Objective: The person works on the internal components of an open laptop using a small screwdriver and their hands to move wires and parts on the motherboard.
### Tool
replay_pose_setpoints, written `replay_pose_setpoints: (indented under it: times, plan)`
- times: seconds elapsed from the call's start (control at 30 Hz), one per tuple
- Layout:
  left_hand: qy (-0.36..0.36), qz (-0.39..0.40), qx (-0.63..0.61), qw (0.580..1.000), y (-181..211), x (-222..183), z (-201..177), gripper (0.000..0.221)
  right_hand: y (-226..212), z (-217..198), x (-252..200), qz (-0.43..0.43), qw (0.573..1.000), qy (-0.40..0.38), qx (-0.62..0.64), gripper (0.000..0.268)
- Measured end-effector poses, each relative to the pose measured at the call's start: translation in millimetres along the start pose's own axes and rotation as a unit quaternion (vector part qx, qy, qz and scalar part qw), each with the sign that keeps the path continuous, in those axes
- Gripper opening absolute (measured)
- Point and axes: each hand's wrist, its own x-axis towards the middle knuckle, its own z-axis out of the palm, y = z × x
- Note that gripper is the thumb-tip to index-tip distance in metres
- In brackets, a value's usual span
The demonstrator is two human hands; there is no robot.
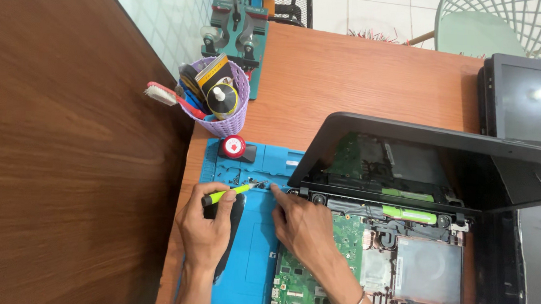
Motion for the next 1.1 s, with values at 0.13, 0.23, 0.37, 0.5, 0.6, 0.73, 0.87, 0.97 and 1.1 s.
replay_pose_setpoints:
  times: [0.13,0.23,0.37,0.5,0.6,0.73,0.87,0.97,1.1]
  plan:
    - [-0.005,0.008,0.011,1.000,-1,1,1,0.020,0,0,-1,-0.003,1.000,-0.004,0.010,0.045]
    - [-0.006,0.020,0.020,1.000,-1,2,2,0.020,0,0,-1,-0.005,1.000,0.004,0.018,0.044]
    - [-0.010,-0.007,0.009,1.000,-1,1,2,0.019,1,1,0,0.001,1.000,0.003,0.018,0.041]
    - [-0.012,-0.001,-0.055,0.998,-3,0,0,0.019,0,-2,1,-0.007,0.998,0.048,0.049,0.033]
    - [-0.008,-0.029,-0.079,0.996,-4,-2,-2,0.019,-4,-7,3,0.018,0.993,0.063,0.097,0.034]
    - [-0.001,-0.023,-0.093,0.995,-2,-4,-7,0.019,-8,-18,4,0.081,0.984,0.027,0.160,0.027]
    - [-0.002,-0.016,-0.105,0.994,2,-6,-10,0.019,-11,-25,5,0.093,0.977,0.019,0.192,0.023]
    - [-0.004,-0.012,-0.115,0.993,6,-8,-10,0.020,-11,-29,4,0.094,0.972,0.025,0.216,0.022]
    - [-0.008,-0.004,-0.129,0.992,11,-10,-10,0.020,-12,-35,0,0.109,0.967,0.016,0.228,0.021]
